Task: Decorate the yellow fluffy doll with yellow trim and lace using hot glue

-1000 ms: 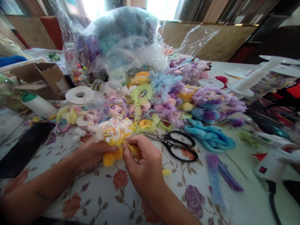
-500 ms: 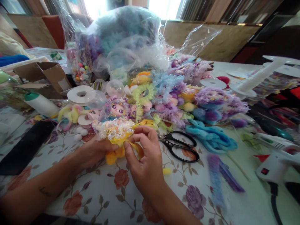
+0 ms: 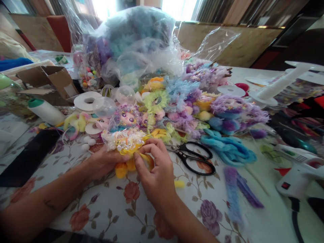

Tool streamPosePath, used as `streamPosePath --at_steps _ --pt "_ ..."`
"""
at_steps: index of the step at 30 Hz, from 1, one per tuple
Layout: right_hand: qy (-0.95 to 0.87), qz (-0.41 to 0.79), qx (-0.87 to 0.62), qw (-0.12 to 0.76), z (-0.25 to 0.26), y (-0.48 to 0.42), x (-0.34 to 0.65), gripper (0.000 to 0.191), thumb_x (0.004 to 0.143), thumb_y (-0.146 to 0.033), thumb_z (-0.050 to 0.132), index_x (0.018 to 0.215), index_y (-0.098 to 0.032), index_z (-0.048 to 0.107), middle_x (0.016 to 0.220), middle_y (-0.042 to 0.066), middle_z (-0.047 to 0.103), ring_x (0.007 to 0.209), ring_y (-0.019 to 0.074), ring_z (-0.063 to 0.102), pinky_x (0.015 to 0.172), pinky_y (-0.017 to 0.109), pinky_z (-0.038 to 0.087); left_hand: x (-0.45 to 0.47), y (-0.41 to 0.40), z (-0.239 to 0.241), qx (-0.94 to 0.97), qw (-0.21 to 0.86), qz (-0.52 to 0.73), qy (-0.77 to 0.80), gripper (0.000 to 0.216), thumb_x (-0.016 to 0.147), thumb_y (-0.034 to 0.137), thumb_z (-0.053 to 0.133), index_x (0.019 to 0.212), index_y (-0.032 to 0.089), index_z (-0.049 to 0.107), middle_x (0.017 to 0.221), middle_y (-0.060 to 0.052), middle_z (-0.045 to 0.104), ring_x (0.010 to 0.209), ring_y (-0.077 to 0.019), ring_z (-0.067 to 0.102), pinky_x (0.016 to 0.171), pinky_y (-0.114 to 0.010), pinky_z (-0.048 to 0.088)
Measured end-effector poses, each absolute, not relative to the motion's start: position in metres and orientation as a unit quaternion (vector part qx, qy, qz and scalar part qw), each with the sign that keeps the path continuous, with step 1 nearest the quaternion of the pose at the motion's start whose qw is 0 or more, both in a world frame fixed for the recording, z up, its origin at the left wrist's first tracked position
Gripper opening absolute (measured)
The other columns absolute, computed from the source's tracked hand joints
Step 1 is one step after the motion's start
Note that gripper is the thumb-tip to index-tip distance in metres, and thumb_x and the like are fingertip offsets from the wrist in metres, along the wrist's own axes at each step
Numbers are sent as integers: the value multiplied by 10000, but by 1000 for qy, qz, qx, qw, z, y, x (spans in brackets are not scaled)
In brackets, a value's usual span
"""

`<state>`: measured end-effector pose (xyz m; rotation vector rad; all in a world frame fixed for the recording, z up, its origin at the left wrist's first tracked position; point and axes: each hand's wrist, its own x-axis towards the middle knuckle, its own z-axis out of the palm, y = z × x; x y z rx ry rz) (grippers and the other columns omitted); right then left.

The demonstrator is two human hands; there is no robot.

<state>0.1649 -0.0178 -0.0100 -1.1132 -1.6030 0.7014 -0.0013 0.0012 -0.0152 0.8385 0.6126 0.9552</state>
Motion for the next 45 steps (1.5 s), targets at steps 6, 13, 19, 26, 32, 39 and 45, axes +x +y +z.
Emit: streamPosePath --at_steps 6,13,19,26,32,39,45 --pt "-669 290 -447 519 -15 -16 163 102 873 -176 627 793 -224 587 967 10 541 1000 149 543 837 236 429 -1 1 -25 402 735 459 295 459 770 185 760 1219 162 662 1156 -103 716 1055 -297 669 936 -398 518" --pt "-633 355 -440 529 -19 -15 165 108 864 -201 654 783 -230 589 976 6 517 986 163 527 841 273 408 -3 1 -27 425 710 459 323 444 752 194 757 1187 179 669 1065 -67 730 1033 -290 660 864 -359 527" --pt "-611 383 -430 543 -20 -17 162 109 853 -206 667 780 -228 589 974 4 490 954 168 520 832 300 396 -4 2 -29 431 709 462 313 406 724 225 777 1119 177 697 1034 -69 731 949 -269 673 796 -335 538" --pt "-613 375 -420 555 -21 -18 161 115 851 -190 660 776 -233 584 942 -3 479 911 162 502 802 302 391 -2 -1 -25 409 707 460 349 428 691 247 817 1095 172 698 1017 -77 730 878 -242 680 756 -318 536" --pt "-620 355 -416 562 -21 -19 159 134 833 -170 666 750 -229 579 896 -5 485 918 161 484 797 276 392 0 -3 -25 386 717 468 344 471 653 257 844 1094 174 699 1008 -66 734 938 -248 682 766 -297 539" --pt "-622 346 -430 555 -20 -16 162 152 864 -207 659 744 -223 567 886 -4 497 914 159 493 802 269 391 -3 -1 -24 407 714 436 365 365 735 303 808 1071 187 727 953 -53 743 841 -214 679 747 -291 531" --pt "-605 373 -427 560 -19 -14 166 177 870 -229 667 729 -216 561 875 -14 500 865 142 489 776 252 378 -5 4 -17 408 740 413 340 279 754 296 788 988 156 728 968 -70 738 886 -231 671 818 -313 526"
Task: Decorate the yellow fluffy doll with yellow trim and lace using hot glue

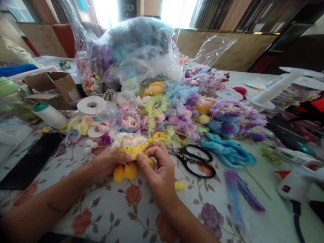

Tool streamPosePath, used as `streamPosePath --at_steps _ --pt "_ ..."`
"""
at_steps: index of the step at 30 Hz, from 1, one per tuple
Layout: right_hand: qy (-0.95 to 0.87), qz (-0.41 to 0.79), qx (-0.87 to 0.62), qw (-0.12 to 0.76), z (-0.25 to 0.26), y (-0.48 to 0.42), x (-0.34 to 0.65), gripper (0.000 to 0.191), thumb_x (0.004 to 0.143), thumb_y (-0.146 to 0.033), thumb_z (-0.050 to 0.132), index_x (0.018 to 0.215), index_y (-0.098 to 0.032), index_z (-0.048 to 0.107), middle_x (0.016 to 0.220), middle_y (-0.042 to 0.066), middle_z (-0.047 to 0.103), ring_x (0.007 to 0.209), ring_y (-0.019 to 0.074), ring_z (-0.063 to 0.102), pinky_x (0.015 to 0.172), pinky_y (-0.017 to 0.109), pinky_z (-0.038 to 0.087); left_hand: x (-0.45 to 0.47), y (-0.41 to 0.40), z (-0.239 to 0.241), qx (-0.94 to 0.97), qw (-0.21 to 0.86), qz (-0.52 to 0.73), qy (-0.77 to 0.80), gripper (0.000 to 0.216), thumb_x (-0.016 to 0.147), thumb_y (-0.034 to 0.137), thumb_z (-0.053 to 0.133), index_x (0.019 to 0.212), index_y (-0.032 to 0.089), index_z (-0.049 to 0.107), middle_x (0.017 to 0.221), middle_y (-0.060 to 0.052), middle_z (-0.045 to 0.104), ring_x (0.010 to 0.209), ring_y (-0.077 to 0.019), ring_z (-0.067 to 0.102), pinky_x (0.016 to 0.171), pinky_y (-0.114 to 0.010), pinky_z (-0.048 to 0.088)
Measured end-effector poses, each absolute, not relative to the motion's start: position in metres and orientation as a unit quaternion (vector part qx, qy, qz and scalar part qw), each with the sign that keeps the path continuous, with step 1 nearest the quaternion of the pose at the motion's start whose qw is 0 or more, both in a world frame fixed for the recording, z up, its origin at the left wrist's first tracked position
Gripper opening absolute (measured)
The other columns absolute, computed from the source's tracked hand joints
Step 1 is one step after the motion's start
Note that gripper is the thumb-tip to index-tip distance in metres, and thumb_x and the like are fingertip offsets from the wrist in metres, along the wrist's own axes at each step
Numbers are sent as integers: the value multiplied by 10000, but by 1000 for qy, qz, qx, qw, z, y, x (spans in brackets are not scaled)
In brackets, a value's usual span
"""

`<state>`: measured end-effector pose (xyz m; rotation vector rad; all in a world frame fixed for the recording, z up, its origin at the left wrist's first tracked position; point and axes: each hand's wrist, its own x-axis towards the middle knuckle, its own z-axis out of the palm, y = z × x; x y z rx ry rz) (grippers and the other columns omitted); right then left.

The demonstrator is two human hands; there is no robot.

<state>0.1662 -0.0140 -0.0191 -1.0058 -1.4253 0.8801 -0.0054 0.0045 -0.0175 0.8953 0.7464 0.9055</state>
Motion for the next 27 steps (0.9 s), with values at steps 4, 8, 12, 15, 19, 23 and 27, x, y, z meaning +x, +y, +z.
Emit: streamPosePath --at_steps 4,8,12,15,19,23,27 --pt "-568 412 -419 576 -20 -13 167 189 873 -242 676 734 -214 551 884 -17 488 845 139 476 753 252 362 -8 5 -11 382 762 397 341 436 676 307 839 1052 135 700 970 -99 731 909 -253 662 854 -357 522" --pt "-547 450 -402 579 -23 -11 169 206 876 -269 683 733 -214 547 868 -19 480 819 140 465 727 263 344 -8 5 -9 360 760 397 369 483 604 306 869 1014 124 691 953 -113 727 878 -261 665 819 -365 519" --pt "-539 468 -404 572 -25 -11 170 206 872 -291 692 740 -218 552 829 -21 469 772 141 450 690 273 330 -7 6 -11 381 748 415 351 454 616 306 856 1008 136 701 977 -121 730 890 -285 679 826 -383 515" --pt "-542 461 -408 571 -25 -11 170 213 869 -300 692 731 -217 553 838 -16 474 773 145 449 687 278 327 -8 7 -13 400 741 421 337 420 644 292 841 1014 144 708 1022 -121 728 955 -304 677 852 -386 511" --pt "-545 451 -405 580 -25 -11 169 197 860 -302 700 740 -224 564 848 -11 483 778 151 455 682 281 332 -9 5 -13 414 742 418 323 376 702 285 811 1040 156 709 1059 -111 727 995 -314 672 871 -394 510" --pt "-539 444 -413 584 -24 -11 169 186 854 -309 707 747 -227 578 884 -8 493 756 143 457 661 273 346 -10 5 -12 415 743 420 316 331 730 274 796 1029 158 713 1082 -105 721 1011 -301 667 896 -387 504" --pt "-515 459 -433 580 -22 -10 169 215 836 -334 710 726 -221 564 888 4 514 732 150 473 634 273 376 -10 6 -9 404 748 404 339 400 706 301 821 1052 142 697 1004 -109 724 968 -298 674 870 -391 505"
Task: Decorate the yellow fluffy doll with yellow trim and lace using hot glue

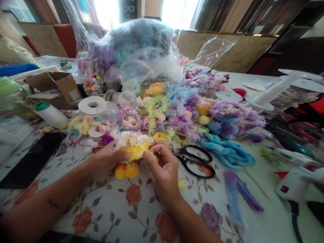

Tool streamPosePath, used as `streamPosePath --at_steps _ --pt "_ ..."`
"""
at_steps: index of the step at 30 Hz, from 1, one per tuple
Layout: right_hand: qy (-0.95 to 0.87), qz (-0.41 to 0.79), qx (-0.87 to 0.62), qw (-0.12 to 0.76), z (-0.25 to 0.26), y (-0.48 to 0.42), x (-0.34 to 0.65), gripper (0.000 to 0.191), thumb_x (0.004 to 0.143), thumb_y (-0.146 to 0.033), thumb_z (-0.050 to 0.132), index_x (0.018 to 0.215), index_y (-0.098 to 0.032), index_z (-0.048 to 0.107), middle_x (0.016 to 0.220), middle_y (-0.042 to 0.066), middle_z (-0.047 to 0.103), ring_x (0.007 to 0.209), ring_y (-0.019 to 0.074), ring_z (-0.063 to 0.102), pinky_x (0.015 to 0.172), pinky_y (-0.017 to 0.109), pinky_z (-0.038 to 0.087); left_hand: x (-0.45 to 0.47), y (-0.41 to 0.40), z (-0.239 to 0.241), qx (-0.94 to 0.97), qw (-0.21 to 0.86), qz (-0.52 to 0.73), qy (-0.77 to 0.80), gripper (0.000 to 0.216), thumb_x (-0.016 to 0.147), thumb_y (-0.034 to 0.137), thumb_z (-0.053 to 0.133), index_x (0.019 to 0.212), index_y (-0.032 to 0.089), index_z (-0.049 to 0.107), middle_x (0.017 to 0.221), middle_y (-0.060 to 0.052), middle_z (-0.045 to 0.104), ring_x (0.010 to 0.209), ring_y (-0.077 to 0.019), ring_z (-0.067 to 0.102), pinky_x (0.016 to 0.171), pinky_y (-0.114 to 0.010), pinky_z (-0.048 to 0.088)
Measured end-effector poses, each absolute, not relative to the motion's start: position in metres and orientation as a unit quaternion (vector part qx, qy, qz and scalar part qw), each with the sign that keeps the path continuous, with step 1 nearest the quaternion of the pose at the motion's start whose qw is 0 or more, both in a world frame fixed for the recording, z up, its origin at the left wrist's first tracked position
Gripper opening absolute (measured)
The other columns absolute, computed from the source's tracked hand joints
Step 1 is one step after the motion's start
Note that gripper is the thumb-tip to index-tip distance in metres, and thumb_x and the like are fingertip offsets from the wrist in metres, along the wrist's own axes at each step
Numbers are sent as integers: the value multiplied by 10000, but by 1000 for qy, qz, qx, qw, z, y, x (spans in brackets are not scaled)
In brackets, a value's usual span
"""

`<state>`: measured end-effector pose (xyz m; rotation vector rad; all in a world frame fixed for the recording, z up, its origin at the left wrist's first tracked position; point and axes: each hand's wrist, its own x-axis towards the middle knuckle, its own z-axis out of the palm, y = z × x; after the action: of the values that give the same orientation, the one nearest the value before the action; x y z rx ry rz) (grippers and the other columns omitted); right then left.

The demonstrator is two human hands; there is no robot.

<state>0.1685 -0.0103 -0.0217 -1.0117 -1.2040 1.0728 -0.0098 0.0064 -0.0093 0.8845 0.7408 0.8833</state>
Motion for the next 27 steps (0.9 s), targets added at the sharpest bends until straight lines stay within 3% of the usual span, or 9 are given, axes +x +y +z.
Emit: streamPosePath --at_steps 8,20,27 --pt "-504 472 -420 589 -21 -11 168 214 818 -340 731 730 -219 578 853 6 499 710 146 464 605 262 374 -15 10 -14 382 764 388 347 415 633 261 865 985 137 685 945 -106 723 849 -274 689 770 -369 525" --pt "-537 437 -404 597 -25 -10 170 167 851 -300 710 754 -223 596 894 1 484 777 148 468 664 260 368 -13 8 -15 414 743 422 313 407 665 261 832 1039 157 710 984 -104 718 890 -269 682 829 -371 516" --pt "-515 445 -442 584 -21 -11 167 232 822 -347 721 716 -221 558 866 22 488 817 191 511 666 294 417 -16 11 -19 427 735 393 351 412 651 296 852 1009 161 698 960 -87 712 815 -242 674 810 -385 516"
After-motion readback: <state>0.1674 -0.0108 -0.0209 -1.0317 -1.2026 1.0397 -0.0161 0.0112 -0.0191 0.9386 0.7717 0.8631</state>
